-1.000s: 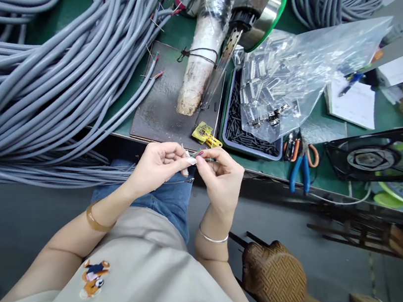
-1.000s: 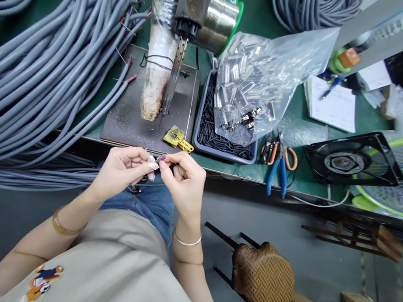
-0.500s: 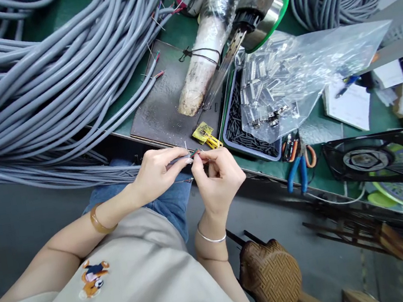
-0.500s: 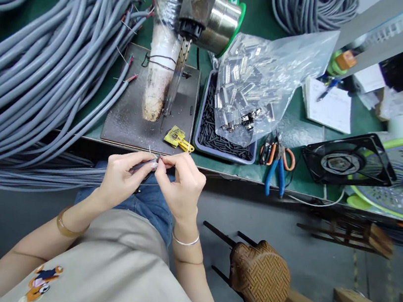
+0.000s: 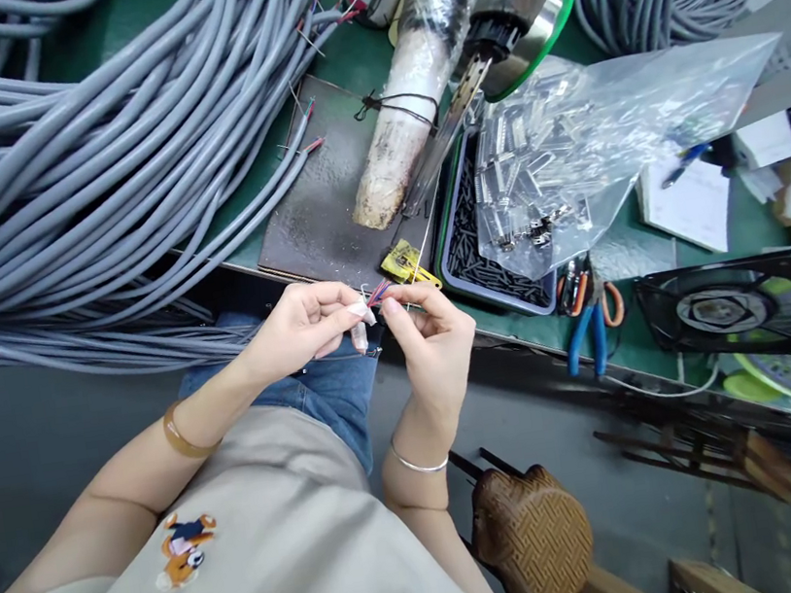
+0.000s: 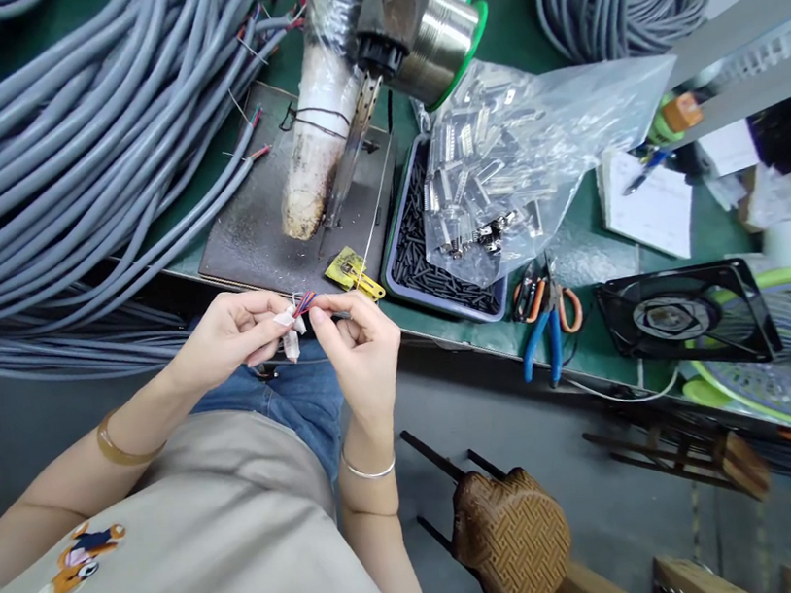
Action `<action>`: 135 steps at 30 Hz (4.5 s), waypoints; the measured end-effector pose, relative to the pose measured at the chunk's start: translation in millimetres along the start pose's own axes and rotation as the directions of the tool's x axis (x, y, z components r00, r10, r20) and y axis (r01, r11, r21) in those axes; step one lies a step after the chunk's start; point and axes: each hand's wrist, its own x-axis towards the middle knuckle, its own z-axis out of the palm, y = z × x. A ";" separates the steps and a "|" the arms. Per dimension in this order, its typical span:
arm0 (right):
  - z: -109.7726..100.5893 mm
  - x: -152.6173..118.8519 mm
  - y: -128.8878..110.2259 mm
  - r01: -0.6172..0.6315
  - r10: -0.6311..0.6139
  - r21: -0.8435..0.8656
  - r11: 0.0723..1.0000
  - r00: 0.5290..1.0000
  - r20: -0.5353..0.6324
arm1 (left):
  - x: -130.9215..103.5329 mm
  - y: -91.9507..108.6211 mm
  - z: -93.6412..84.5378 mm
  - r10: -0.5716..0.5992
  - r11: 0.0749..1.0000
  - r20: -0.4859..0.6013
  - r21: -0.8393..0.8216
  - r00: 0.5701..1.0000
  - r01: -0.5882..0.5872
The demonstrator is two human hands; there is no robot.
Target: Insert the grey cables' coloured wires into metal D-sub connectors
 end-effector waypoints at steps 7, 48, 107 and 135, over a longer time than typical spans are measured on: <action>0.1 0.5 -0.6 0.015 -0.015 -0.016 1.000 1.000 0.006 | 0.4 -0.6 2.1 -0.011 0.999 -0.017 0.046 1.000 0.012; -6.6 -4.7 -3.7 0.098 -0.100 -0.128 0.987 0.995 -0.004 | 0.2 -7.1 6.7 -0.029 0.996 -0.063 0.084 0.998 0.034; -7.4 -14.2 -11.0 0.450 -0.465 -0.452 0.770 0.881 0.084 | 1.0 -9.6 5.9 0.031 0.997 -0.145 -0.069 0.989 -0.041; -3.8 -3.5 3.8 0.042 -0.044 -0.024 0.999 0.997 -0.068 | -7.1 -18.0 5.5 0.242 0.944 -0.182 0.272 0.953 -0.188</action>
